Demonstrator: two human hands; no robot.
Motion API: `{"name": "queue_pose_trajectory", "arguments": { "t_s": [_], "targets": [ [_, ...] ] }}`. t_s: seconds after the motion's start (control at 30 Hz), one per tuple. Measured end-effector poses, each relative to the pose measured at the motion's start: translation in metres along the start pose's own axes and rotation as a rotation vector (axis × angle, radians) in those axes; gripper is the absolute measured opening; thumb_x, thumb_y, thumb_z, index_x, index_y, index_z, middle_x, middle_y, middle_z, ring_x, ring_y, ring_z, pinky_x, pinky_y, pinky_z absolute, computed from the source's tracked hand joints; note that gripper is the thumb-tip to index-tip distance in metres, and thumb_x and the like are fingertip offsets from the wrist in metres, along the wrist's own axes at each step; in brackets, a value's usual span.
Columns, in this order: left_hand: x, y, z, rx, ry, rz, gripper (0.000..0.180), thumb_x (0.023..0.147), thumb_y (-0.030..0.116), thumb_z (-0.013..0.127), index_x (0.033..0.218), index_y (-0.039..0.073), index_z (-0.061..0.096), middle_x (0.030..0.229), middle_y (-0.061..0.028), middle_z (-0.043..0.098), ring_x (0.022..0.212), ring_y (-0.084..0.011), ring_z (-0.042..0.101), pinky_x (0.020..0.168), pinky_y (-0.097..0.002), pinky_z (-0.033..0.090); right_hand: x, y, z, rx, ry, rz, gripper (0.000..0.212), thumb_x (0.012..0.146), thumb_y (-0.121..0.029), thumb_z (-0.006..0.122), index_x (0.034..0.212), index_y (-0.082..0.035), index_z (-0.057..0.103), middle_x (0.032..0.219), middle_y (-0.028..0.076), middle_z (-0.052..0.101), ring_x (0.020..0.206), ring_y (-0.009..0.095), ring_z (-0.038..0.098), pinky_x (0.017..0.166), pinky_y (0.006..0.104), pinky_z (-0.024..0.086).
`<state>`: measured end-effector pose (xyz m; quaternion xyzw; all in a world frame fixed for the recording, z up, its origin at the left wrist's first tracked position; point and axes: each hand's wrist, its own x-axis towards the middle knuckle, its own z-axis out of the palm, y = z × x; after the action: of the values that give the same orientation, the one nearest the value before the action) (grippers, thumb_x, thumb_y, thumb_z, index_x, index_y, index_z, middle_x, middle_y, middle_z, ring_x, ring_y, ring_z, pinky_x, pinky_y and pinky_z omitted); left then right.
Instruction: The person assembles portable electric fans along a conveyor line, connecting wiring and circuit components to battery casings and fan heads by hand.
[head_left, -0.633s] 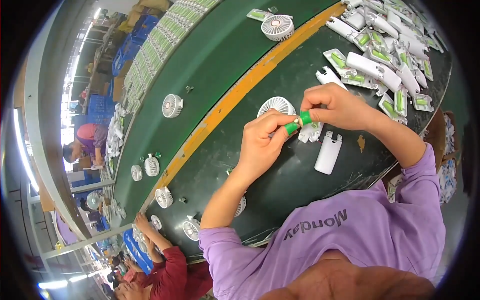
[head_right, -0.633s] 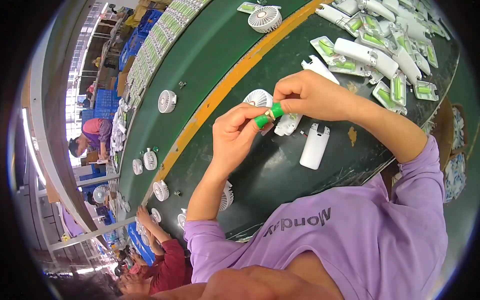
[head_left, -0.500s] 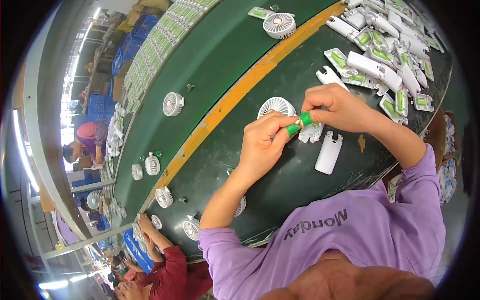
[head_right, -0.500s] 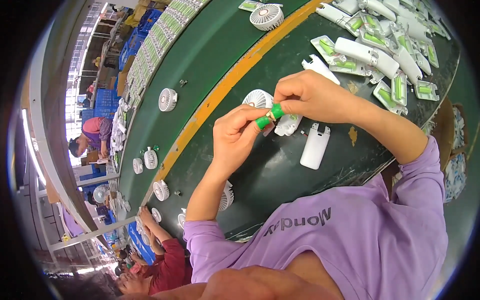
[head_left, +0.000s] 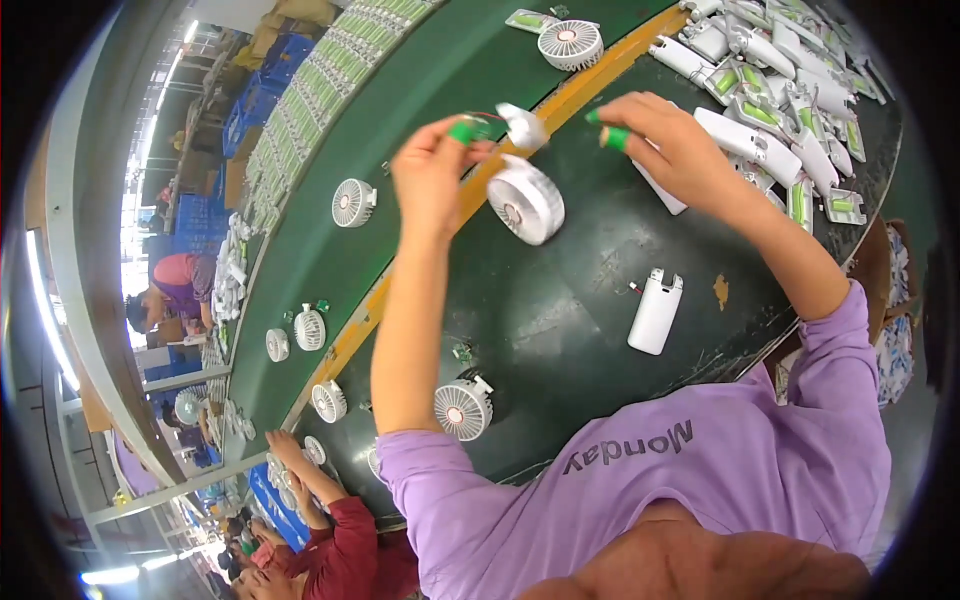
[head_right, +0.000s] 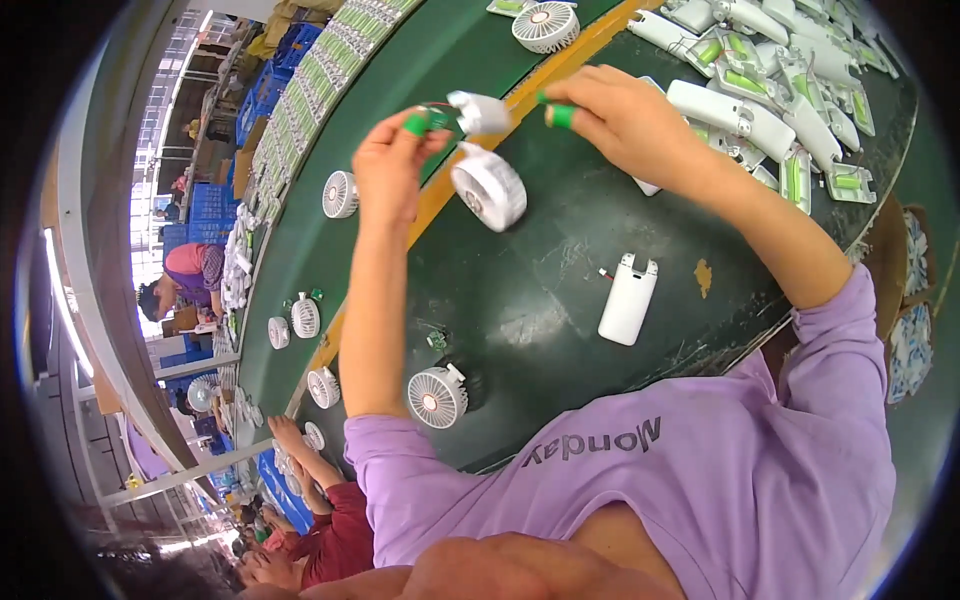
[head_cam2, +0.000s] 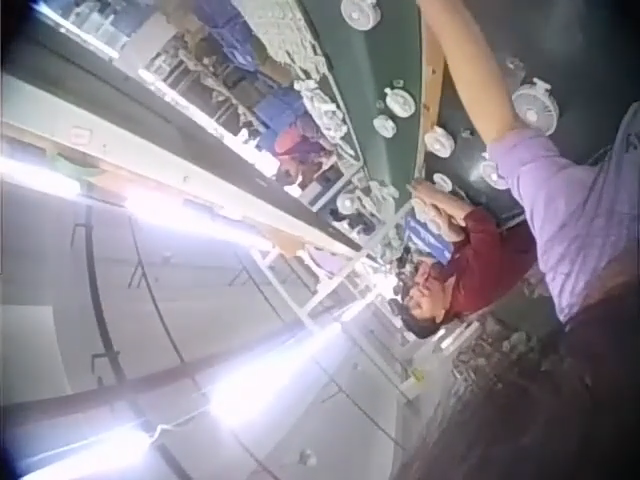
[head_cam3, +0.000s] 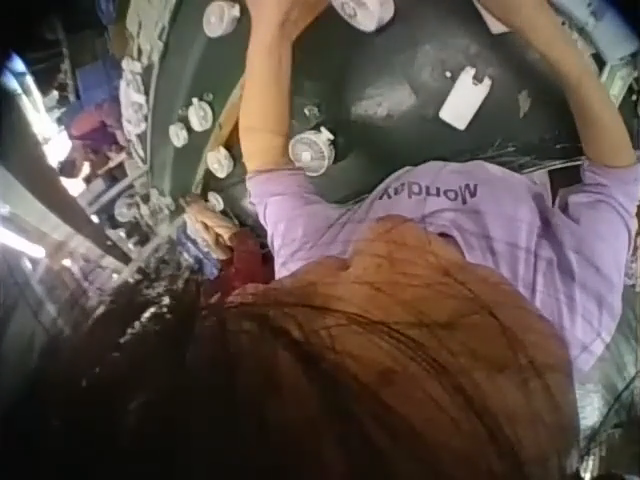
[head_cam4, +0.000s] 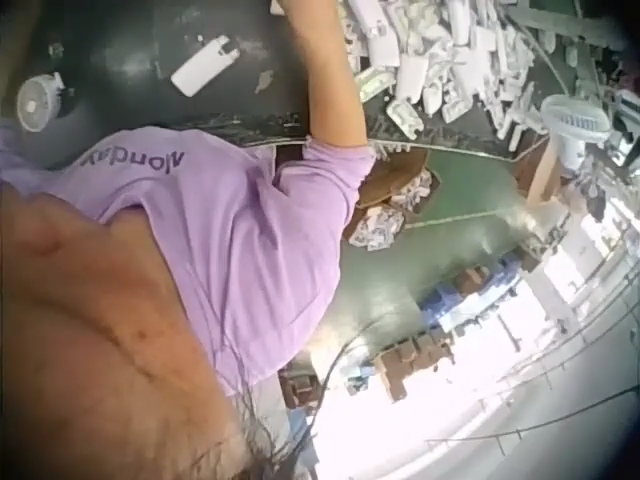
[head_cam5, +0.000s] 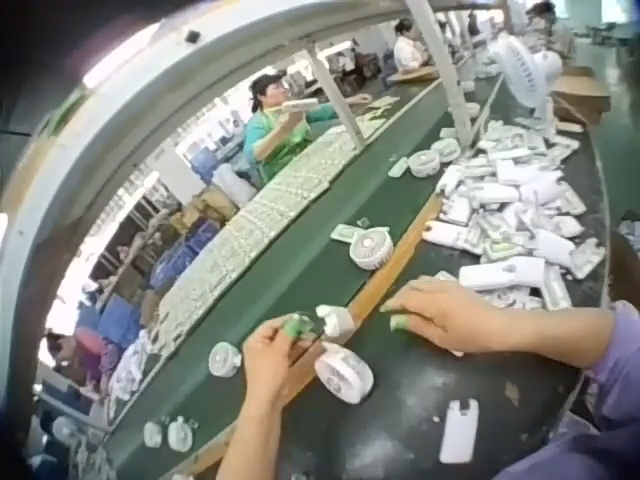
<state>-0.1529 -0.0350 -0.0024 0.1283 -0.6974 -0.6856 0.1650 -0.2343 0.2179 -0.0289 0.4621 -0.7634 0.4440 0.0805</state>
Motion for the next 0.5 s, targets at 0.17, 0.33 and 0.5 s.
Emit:
{"name": "queue_pose_trajectory", "arguments": {
  "t_s": [0.17, 0.33, 0.5],
  "targets": [
    [0.040, -0.038, -0.076, 0.568, 0.191, 0.269, 0.033, 0.083, 0.008, 0.061, 0.113, -0.006, 0.056, 0.103, -0.0154, 0.064, 0.094, -0.0236, 0.062, 0.081, -0.0329, 0.049, -0.044, 0.019, -0.002, -0.513, -0.144, -0.077, 0.033, 0.074, -0.011, 0.065, 0.106, -0.007, 0.058, 0.113, 0.008, 0.055, 0.106, 0.028, 0.050, 0.089, 0.0401, 0.039],
    [0.035, -0.079, -0.142, 1.618, 0.199, 0.154, 0.041, 0.079, 0.006, 0.057, 0.119, -0.002, 0.052, 0.103, -0.0223, 0.061, 0.094, -0.0398, 0.057, 0.085, -0.0418, 0.046, -0.049, 0.012, 0.009, -0.530, -0.150, -0.135, 0.034, 0.068, -0.010, 0.065, 0.102, -0.008, 0.059, 0.109, 0.008, 0.056, 0.103, 0.026, 0.051, 0.089, 0.0386, 0.039],
    [0.018, -0.076, -0.145, 1.599, 0.206, 0.193, 0.036, 0.077, 0.007, 0.057, 0.113, 0.002, 0.058, 0.095, -0.0192, 0.063, 0.088, -0.0365, 0.060, 0.078, -0.0424, 0.048, -0.050, 0.001, 0.027, -0.273, -0.218, -0.281, 0.029, 0.068, -0.007, 0.063, 0.097, -0.008, 0.060, 0.107, 0.006, 0.057, 0.102, 0.026, 0.051, 0.089, 0.0372, 0.040]
  ]
}}
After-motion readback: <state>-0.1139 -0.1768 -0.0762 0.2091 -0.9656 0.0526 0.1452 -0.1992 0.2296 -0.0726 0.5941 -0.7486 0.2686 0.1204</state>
